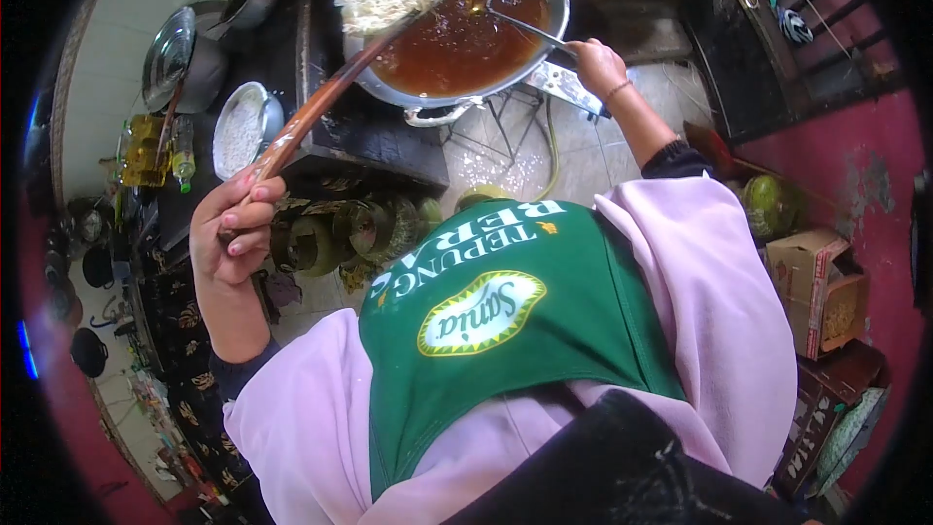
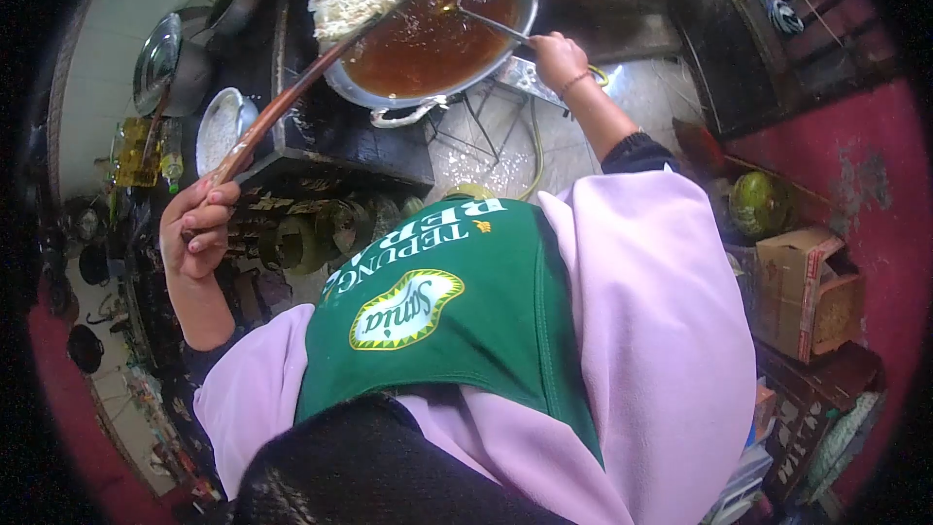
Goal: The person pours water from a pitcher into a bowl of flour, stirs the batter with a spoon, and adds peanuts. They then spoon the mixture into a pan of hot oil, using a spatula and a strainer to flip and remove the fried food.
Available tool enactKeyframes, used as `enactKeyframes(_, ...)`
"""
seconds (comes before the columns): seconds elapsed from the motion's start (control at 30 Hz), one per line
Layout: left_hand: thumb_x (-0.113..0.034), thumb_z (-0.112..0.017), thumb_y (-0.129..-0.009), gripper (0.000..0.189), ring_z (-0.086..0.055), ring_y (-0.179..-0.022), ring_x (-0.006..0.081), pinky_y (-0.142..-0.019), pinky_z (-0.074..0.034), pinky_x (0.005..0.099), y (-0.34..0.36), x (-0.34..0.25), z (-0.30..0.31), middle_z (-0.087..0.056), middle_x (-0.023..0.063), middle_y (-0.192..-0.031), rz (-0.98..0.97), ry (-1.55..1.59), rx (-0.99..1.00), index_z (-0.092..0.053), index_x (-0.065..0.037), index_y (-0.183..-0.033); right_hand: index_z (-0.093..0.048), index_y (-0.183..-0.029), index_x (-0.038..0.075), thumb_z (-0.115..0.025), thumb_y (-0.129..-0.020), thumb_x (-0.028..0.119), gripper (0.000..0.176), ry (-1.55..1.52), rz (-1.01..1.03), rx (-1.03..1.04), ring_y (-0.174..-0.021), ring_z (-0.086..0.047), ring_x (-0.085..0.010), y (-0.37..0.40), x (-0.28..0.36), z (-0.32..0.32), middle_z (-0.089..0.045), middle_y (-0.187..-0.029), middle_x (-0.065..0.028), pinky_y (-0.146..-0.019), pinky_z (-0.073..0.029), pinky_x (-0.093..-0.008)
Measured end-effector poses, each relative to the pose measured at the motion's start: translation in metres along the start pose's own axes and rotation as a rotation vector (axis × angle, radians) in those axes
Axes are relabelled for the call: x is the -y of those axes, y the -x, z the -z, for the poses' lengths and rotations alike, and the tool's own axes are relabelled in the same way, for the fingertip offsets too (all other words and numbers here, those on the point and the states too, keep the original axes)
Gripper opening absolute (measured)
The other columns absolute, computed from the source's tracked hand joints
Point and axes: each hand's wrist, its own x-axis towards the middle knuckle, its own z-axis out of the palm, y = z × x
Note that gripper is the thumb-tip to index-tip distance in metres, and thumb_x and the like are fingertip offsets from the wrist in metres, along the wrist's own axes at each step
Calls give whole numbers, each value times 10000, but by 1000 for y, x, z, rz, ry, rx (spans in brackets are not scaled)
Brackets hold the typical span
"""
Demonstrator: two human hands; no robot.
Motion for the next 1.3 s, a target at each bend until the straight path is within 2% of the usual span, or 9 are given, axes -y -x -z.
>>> enactKeyframes(0.13,-46,-366,-888,531,-415,-501,6,-319,-388,157,-4,5,-9,-364,71,-817,-24,25,-21,-108,58,-1341,-613,-1056,23,-470,-793,77,304,-489,-72,215,-935,-605,-288,-30,-40,7,-630,-977,-177,-808,-471,-334)
enactKeyframes(0.2,-43,-373,-884,536,-416,-500,5,-317,-386,158,-4,6,-14,-367,76,-819,-35,18,-14,-111,61,-1339,-617,-1029,-1,-453,-803,88,293,-397,-21,14,-935,-612,-269,-48,-98,-23,-636,-973,-171,-781,-477,-339)
enactKeyframes(0.27,-41,-386,-877,551,-416,-490,6,-317,-388,160,-5,10,-23,-380,79,-819,-44,32,-41,-108,58,-1342,-632,-999,14,-450,-811,104,276,107,-49,293,-943,-613,-256,-63,-169,-102,-631,-1002,-166,-774,-477,-345)
enactKeyframes(0.3,-42,-388,-876,553,-416,-487,6,-317,-388,160,-5,12,-27,-383,79,-818,-49,39,-49,-107,58,-1343,-636,-982,29,-463,-816,160,273,-19,-353,449,-959,-605,-269,-43,-160,-101,-610,-1047,-179,-784,-474,-364)
enactKeyframes(0.37,-43,-393,-875,542,-414,-478,5,-316,-387,161,-6,14,-32,-393,77,-816,-55,52,-51,-127,60,-1335,-601,-1042,23,-484,-797,202,325,-88,-445,331,-1004,-580,-302,-16,-229,-237,-583,-1094,-190,-825,-464,-393)
enactKeyframes(0.43,-45,-394,-876,530,-412,-477,2,-316,-385,160,-8,15,-34,-395,77,-813,-65,68,-49,-139,62,-1328,-475,-1222,38,-459,-826,164,416,-51,-397,634,-1131,-486,-350,7,-221,-249,-512,-1199,-223,-941,-394,-420)
enactKeyframes(0.5,-50,-394,-877,505,-401,-465,-3,-313,-376,156,-8,17,-41,-399,76,-807,-76,56,-71,-165,63,-1313,-545,-1103,51,-434,-837,107,293,-222,-519,389,-1059,-531,-372,36,-177,-207,-570,-1095,-231,-882,-428,-427)
enactKeyframes(0.8,-52,-407,-868,501,-390,-452,-9,-313,-378,145,-9,24,-52,-405,69,-794,-101,22,-120,-188,66,-1303,-592,-958,12,-394,-849,111,247,-278,-577,214,-989,-564,-387,33,-169,-213,-593,-1012,-253,-825,-446,-441)
enactKeyframes(1.3,-42,-398,-848,535,-397,-446,-5,-311,-391,151,0,30,-53,-419,76,-784,-115,28,-114,-167,59,-1320,-558,-1037,13,-437,-817,85,261,-249,-614,271,-1030,-535,-374,33,-164,-211,-558,-1093,-221,-859,-432,-426)
